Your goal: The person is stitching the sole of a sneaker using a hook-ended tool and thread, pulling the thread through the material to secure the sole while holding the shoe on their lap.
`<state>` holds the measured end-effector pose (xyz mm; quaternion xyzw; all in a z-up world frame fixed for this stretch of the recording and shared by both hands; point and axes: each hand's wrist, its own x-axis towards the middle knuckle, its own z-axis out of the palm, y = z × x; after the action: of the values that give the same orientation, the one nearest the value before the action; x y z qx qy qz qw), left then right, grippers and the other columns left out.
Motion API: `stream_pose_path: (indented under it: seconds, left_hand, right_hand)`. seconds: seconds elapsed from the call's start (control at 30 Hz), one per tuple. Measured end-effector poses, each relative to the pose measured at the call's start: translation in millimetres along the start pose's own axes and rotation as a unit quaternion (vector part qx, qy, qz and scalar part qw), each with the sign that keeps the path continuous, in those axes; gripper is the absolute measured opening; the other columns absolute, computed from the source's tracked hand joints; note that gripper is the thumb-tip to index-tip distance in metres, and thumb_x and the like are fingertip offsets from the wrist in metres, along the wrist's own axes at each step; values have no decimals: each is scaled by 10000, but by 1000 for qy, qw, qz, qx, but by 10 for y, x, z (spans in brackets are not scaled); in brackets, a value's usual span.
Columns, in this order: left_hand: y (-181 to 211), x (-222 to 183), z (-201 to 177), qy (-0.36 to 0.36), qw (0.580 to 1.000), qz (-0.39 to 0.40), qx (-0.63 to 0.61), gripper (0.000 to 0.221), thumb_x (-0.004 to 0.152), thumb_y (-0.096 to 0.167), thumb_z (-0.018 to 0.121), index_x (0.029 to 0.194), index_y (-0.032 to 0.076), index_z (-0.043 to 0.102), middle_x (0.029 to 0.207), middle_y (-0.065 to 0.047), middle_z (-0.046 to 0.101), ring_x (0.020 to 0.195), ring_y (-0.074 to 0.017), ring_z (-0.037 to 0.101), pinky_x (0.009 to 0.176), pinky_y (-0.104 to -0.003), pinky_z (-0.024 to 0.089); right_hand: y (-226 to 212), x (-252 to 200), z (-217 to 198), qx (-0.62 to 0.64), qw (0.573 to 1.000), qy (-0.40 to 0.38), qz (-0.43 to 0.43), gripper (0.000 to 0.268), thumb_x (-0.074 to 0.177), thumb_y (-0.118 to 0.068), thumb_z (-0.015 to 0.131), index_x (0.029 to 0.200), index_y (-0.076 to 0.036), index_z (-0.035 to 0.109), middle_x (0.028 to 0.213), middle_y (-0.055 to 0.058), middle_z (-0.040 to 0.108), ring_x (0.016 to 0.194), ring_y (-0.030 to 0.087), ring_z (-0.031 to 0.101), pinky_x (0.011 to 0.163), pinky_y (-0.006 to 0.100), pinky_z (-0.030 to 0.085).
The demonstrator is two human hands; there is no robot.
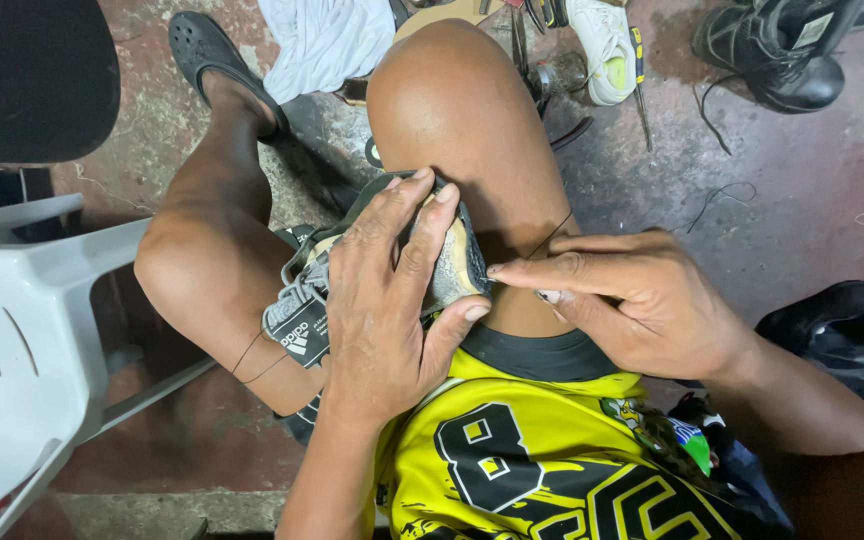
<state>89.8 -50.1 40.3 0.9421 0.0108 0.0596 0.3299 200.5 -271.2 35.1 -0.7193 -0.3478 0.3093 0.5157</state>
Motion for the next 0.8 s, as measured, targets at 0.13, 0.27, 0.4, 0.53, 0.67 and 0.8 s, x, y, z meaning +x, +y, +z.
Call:
stream_pose_path:
  seconds: [0.13,0.27,0.4,0.53,0.67,0.8]
  left_hand:
    - [13,5,-4,3,1000,-10,-4,702,977,505,679,1534,110,513,1574,-137,495,1472,-371,485,1208,-484,371]
    - [25,11,4,6,1000,-13,-7,729,916,490,752,1512,134,530,1548,-128,504,1442,-371,492,1186,-487,375]
    - [15,43,66,28,999,-10,12,738,889,500,776,1504,164,544,1529,-122,512,1423,-368,498,1179,-490,380]
    - [23,97,134,44,998,-22,30,715,868,507,791,1473,190,579,1493,-115,525,1372,-364,511,1144,-489,396]
    - [67,120,123,55,998,-21,28,705,846,489,801,1447,177,603,1476,-123,522,1343,-368,510,1120,-497,397]
    - [8,91,10,25,1000,4,0,635,895,404,795,1456,168,613,1489,-124,532,1360,-365,515,1119,-483,404]
  right_hand:
    - [-15,27,-36,-47,998,13,-50,381,924,28,629,1270,-107,715,923,89,725,723,142,710,645,278,576]
    - [-84,51,-132,-171,982,1,-80,383,895,-1,662,1243,-146,728,927,62,718,692,180,711,585,311,569]
    - [-209,91,-191,-287,955,-20,-78,423,828,-17,681,1220,-165,744,838,40,675,592,213,658,523,357,533]
    - [-355,77,-197,-340,938,-46,-50,477,815,-83,714,1289,-123,689,866,53,640,532,210,624,473,366,500]
    - [-428,94,-245,-388,916,-99,7,527,812,-146,744,1333,-136,667,822,51,610,432,224,579,401,399,463]
    - [-510,93,-256,-365,927,-75,-41,457,811,-125,707,1265,-97,666,775,51,609,486,207,615,427,377,494]
